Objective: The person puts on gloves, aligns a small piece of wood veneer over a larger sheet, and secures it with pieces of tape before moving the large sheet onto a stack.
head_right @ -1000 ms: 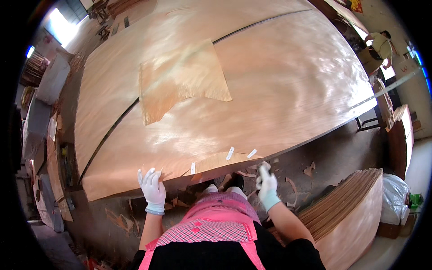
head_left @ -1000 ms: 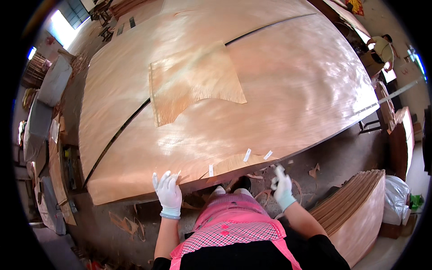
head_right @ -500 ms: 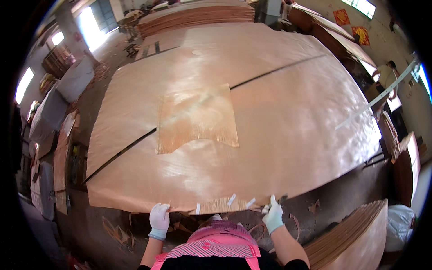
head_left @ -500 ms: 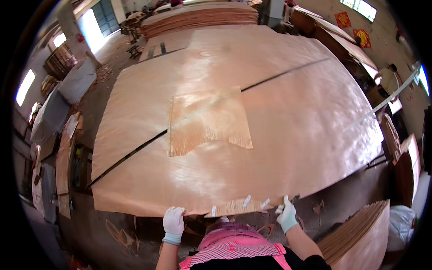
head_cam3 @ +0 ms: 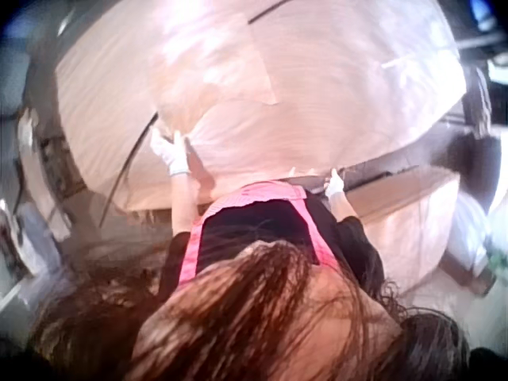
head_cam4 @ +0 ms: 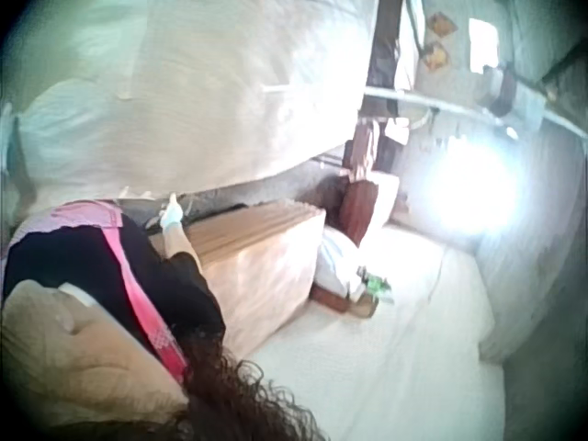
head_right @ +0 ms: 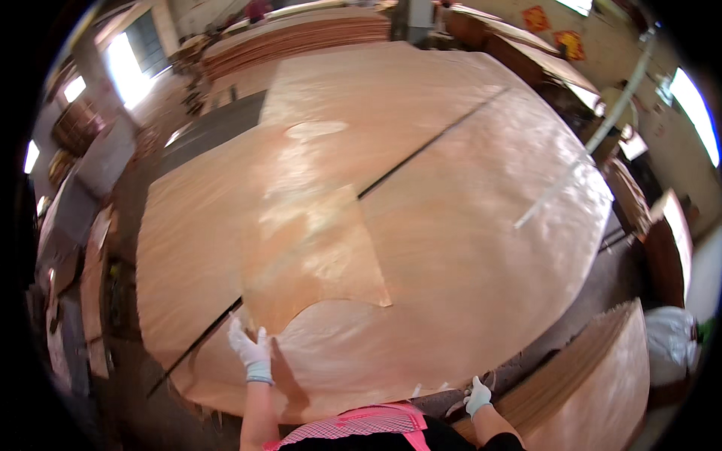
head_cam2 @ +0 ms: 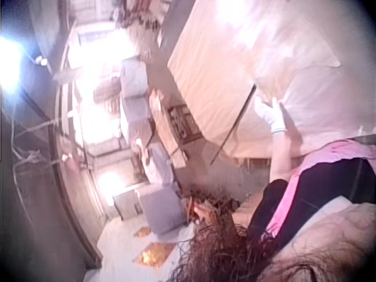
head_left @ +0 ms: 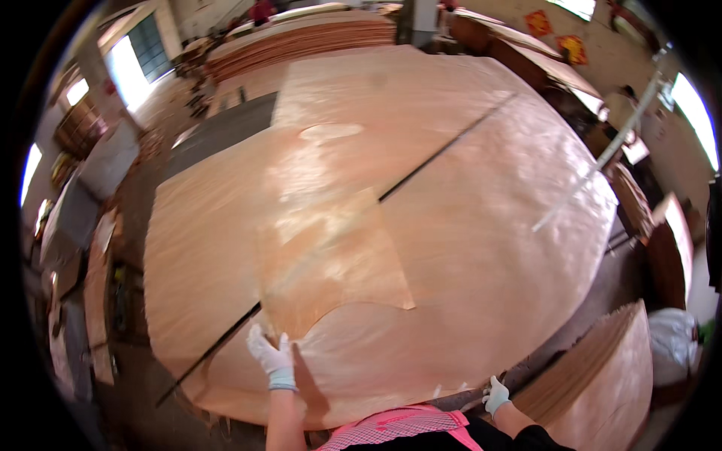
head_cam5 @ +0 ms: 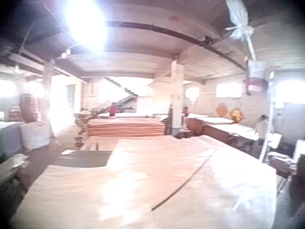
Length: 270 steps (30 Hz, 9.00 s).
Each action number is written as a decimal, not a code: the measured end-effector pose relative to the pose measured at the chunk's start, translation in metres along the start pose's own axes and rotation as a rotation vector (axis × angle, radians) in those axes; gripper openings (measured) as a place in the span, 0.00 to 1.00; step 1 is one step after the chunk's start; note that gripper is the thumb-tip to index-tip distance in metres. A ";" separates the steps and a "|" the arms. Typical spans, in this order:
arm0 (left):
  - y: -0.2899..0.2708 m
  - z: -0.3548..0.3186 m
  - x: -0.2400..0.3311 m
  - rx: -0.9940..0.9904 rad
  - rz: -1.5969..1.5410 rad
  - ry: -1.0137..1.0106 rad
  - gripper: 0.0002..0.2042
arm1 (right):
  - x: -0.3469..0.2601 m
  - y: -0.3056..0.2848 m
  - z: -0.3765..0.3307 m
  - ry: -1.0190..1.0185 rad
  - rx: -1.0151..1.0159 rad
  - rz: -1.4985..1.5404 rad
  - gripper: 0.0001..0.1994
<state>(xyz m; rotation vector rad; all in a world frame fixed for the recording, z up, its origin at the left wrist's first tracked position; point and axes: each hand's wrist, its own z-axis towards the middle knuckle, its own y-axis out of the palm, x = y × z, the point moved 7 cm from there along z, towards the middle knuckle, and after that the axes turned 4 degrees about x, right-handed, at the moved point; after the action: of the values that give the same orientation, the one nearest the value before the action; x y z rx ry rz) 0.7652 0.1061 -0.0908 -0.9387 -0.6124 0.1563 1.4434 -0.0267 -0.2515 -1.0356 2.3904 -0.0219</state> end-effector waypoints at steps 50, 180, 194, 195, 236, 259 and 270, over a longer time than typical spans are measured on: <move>0.060 0.215 0.026 -0.015 -0.333 0.167 0.38 | -0.113 0.185 -0.047 -0.560 -0.019 -0.129 0.15; 0.242 0.381 0.139 -0.259 0.055 0.231 0.25 | -0.169 0.203 -0.033 -0.374 -0.024 -0.019 0.20; 0.298 0.427 0.120 -0.490 0.321 0.380 0.20 | -0.226 0.206 -0.046 -0.685 0.128 0.025 0.16; 0.290 0.430 0.112 -0.445 0.324 0.413 0.19 | -0.225 0.222 -0.049 -0.702 0.075 0.032 0.16; 0.162 0.388 0.151 -0.100 0.206 0.415 0.17 | -0.345 0.183 0.072 -0.621 0.065 -0.157 0.17; 0.136 0.408 0.158 0.054 0.187 0.450 0.18 | -0.337 0.161 0.063 -0.616 0.201 -0.111 0.24; 0.057 0.216 -0.028 0.472 -0.711 -0.501 0.12 | -0.228 0.369 -0.142 -1.028 -0.616 -0.690 0.15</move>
<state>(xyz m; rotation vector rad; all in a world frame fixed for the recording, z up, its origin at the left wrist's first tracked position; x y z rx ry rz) 0.6303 0.2821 -0.0537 -0.1788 -1.2723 -0.1077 1.2566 0.3625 -0.1038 -1.5777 1.0502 0.8239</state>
